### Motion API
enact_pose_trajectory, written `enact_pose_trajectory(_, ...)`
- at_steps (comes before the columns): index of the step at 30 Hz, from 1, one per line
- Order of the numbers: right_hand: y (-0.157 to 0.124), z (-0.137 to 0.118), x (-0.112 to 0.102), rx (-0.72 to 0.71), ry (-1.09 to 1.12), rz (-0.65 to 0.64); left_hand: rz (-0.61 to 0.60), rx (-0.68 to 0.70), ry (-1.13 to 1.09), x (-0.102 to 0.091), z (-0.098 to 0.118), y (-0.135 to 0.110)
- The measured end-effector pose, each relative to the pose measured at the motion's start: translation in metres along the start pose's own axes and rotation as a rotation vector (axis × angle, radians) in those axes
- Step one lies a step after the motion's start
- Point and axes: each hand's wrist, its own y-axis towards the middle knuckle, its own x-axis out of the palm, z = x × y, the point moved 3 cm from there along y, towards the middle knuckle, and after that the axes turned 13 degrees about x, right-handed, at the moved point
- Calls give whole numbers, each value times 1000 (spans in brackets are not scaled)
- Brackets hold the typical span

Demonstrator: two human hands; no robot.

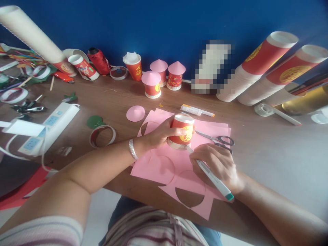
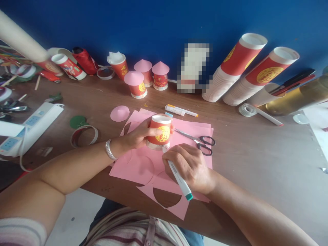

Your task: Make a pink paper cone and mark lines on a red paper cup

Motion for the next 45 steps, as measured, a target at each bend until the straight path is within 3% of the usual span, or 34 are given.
enact_pose_trajectory(22, -1, 1, 0, -9, 23, -9, -19, -2, 37, 0, 1, 0)
enact_pose_trajectory(28, 3, -3, -4, -69, 62, 67, 6, -15, 10, -3, 1, -2)
enact_pose_trajectory(45, 1, -2, 0, -99, 61, -8, 68, 30, -65, -10, -6, 1)
